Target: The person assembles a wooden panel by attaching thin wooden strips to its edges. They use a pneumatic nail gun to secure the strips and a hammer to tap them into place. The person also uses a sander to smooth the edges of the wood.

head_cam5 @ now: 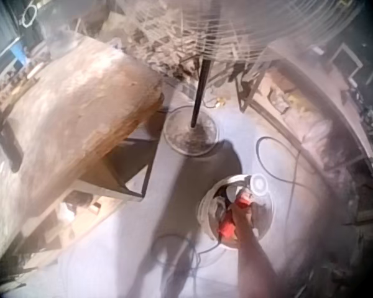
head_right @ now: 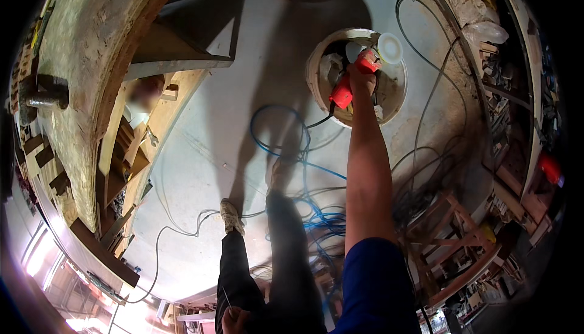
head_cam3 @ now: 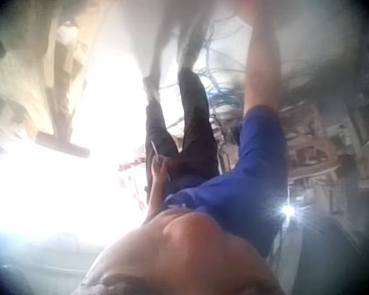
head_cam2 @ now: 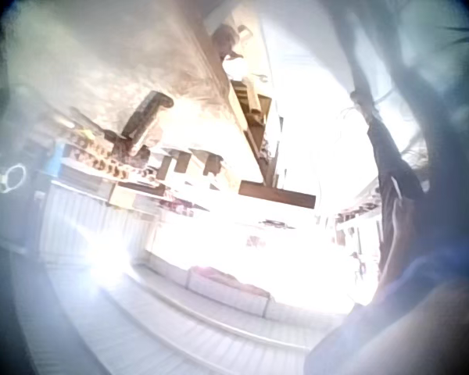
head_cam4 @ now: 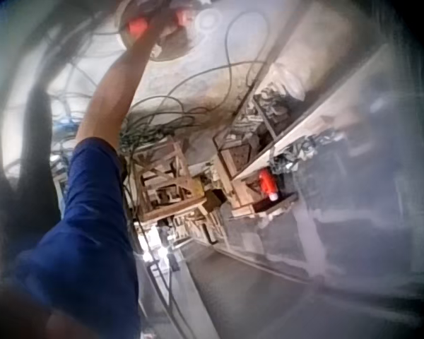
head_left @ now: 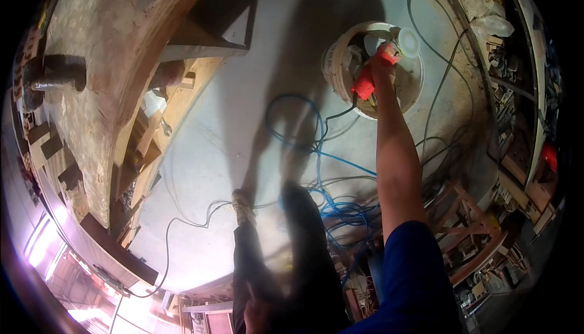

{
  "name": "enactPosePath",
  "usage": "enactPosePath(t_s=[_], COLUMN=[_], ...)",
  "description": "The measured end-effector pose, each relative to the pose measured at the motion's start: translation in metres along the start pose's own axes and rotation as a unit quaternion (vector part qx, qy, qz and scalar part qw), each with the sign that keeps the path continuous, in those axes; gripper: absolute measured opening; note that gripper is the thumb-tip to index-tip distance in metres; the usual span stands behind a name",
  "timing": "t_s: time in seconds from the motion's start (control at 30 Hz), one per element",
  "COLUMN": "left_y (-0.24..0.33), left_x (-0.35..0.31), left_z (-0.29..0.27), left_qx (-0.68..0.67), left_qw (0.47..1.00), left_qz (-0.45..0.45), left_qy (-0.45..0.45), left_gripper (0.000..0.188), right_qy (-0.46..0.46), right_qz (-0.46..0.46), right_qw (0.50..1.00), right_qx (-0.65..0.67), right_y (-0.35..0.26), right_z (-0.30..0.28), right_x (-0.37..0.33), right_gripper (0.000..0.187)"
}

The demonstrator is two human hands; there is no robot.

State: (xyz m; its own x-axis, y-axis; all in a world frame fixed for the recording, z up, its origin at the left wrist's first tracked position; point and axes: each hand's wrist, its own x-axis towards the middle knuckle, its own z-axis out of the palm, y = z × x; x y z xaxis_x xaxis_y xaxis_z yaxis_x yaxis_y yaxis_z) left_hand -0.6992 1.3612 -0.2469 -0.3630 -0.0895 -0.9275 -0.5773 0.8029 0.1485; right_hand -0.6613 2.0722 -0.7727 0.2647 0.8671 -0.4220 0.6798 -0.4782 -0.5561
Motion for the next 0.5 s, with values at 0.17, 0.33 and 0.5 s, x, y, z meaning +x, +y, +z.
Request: enactPosePath(t_s=[0.17, 0.33, 0.5], left_y=[-0.018, -0.006, -0.063], left_x=[-0.004, -0.010, 0.001], left_z=[0.000, 0.005, -0.012], left_qx=[0.034, 0.140, 0.094], left_qw=[0.998, 0.990, 0.992], left_qz=[0.048, -0.022, 0.080], left_qy=[0.016, 0.011, 0.021], left_gripper=[0.016, 0.030, 0.022], right_qy=[-0.071, -0.073, -0.167], right_qz=[0.026, 0.023, -0.432], right_qw=[0.996, 0.997, 0.864], right_qx=[0.043, 0.023, -0.200], right_y=[-0.007, 0.020, 0.032], right_z=[-0.005, 0.011, -0.032], right_x=[-0.019, 0.023, 0.005], right_gripper=[0.091, 0.104, 0.062])
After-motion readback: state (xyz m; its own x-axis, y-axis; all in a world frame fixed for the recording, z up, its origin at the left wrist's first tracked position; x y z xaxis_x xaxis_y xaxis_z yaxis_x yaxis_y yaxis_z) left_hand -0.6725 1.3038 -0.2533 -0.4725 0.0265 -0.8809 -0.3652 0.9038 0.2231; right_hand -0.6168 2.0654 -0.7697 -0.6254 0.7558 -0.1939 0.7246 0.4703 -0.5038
